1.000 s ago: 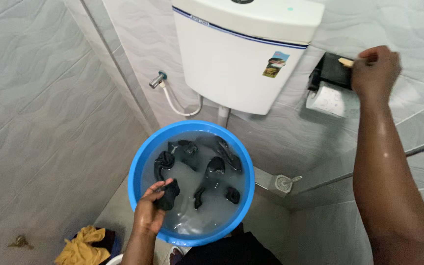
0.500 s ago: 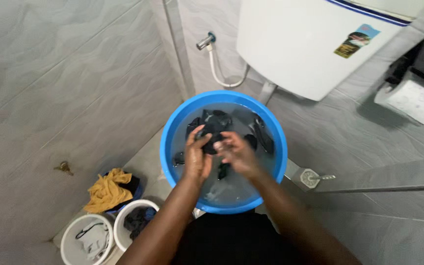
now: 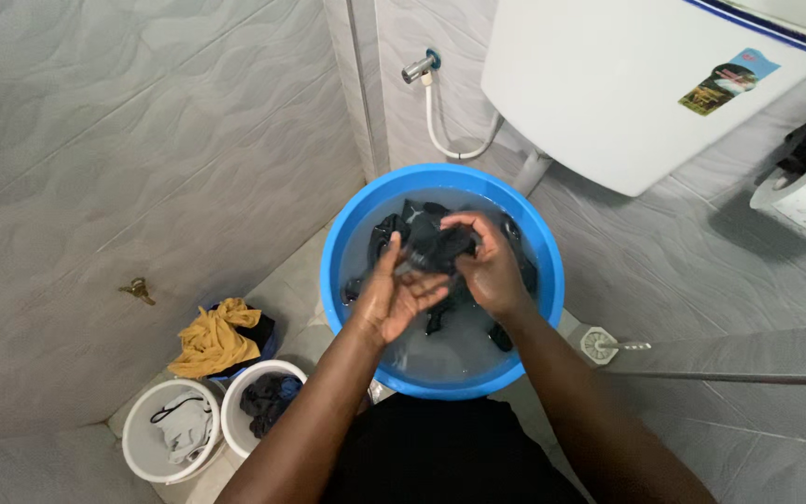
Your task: The person hand-washes dark-colored garments in a blue plastic basin filled with water. They repeatedly submerge, scrub, and wring the clothes using both hands. The person briefly reaches for a bar of soap from a wall-mounted shelf and applies it to the fabric before continuing to agitate the items in the water.
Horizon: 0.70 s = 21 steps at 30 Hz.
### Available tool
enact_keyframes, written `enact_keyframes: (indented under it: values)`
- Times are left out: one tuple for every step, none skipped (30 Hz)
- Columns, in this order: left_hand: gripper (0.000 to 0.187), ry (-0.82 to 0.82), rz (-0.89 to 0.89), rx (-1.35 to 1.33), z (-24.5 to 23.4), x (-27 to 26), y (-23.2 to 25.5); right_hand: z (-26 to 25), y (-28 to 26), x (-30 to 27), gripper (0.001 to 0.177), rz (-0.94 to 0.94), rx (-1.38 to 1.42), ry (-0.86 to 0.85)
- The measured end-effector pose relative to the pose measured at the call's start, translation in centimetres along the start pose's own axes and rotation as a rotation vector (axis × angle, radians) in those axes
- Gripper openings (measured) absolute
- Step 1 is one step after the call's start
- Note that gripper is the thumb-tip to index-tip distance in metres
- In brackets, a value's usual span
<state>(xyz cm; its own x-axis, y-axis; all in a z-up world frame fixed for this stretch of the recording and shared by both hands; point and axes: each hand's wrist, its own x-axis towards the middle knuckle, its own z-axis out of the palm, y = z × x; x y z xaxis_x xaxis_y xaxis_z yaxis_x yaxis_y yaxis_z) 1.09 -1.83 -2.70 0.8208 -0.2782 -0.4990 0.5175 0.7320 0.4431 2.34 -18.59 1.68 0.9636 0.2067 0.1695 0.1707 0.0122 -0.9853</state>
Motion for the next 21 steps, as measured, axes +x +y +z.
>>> enact_keyframes:
  values:
    - [0.056, -0.046, -0.102, -0.003, 0.3, 0.0, 0.1, 0.4, -0.1, 0.1, 0.057, -0.054, -0.002, -0.022]
    - [0.052, -0.07, -0.093, -0.019, 0.3, 0.3, 0.2, 0.7, -0.1, -0.1, 0.054, -0.06, 0.007, -0.044]
    - [0.049, -0.092, -0.086, -0.036, 0.1, 1.0, 0.0, 0.9, -0.1, -0.6, 0.051, -0.063, 0.015, -0.066]
    - [0.047, -0.114, -0.079, -0.053, -0.4, 1.8, -0.3, 1.0, 0.0, -1.0, 0.049, -0.066, 0.023, -0.089]
    - [0.043, -0.066, -0.048, -0.013, -1.1, 2.7, -0.5, 1.3, 0.2, -1.3, 0.041, -0.075, -0.035, -0.055]
    - [0.04, -0.018, -0.016, 0.028, -2.0, 3.6, -0.7, 1.5, 0.4, -1.6, 0.034, -0.085, -0.093, -0.021]
    - [0.038, 0.029, 0.016, 0.071, -2.8, 4.5, -0.8, 1.7, 0.5, -1.7, 0.027, -0.096, -0.152, 0.013]
    - [0.036, 0.046, 0.039, 0.041, -3.5, 5.1, -1.2, 1.9, 0.7, -1.7, 0.022, -0.03, -0.025, 0.039]
    - [0.035, 0.06, 0.061, 0.014, -4.0, 5.7, -1.4, 2.1, 0.8, -1.7, 0.016, 0.036, 0.1, 0.067]
    - [0.033, 0.075, 0.083, -0.014, -4.4, 6.1, -1.7, 2.3, 1.0, -1.7, 0.011, 0.102, 0.226, 0.096]
    - [0.031, 0.066, 0.063, -0.034, -4.6, 6.3, -2.2, 2.8, 1.1, -1.8, 0.009, 0.077, 0.177, 0.081]
    - [0.029, 0.06, 0.03, -0.048, -4.6, 6.4, -2.6, 3.6, 1.4, -1.9, 0.008, 0.052, 0.128, 0.066]
    - [0.027, 0.061, -0.002, -0.053, -4.4, 6.5, -3.3, 4.5, 1.7, -2.0, 0.007, 0.029, 0.08, 0.051]
    - [0.025, 0.051, -0.027, -0.04, -4.3, 6.6, -3.9, 5.8, 2.1, -2.5, 0.007, -0.076, -0.013, 0.025]
    - [0.024, 0.022, -0.025, -0.003, -4.3, 6.5, -4.3, 7.4, 2.5, -3.3, 0.01, -0.181, -0.104, 0.0]
    - [0.023, -0.022, -0.004, 0.062, -4.5, 6.3, -4.4, 8.1, 2.8, -3.7, 0.015, -0.286, -0.197, -0.025]
    - [0.023, -0.077, 0.035, 0.145, -4.7, 6.2, -4.3, 8.1, 2.9, -3.7, 0.017, -0.325, -0.339, -0.045]
    - [0.022, -0.076, 0.038, 0.188, -4.7, 6.1, -4.2, 8.2, 2.9, -3.6, 0.02, -0.364, -0.482, -0.065]
    - [0.023, -0.088, 0.044, 0.234, -4.5, 6.1, -4.2, 8.0, 2.9, -3.3, 0.023, -0.403, -0.627, -0.086]
    - [0.023, -0.069, 0.031, 0.251, -4.1, 6.2, -4.3, 6.8, 2.9, -1.4, 0.038, -0.605, -0.525, -0.042]
    - [0.024, 0.061, -0.062, 0.144, -3.6, 6.4, -4.6, 5.2, 2.7, 0.7, 0.057, -0.803, -0.416, -0.001]
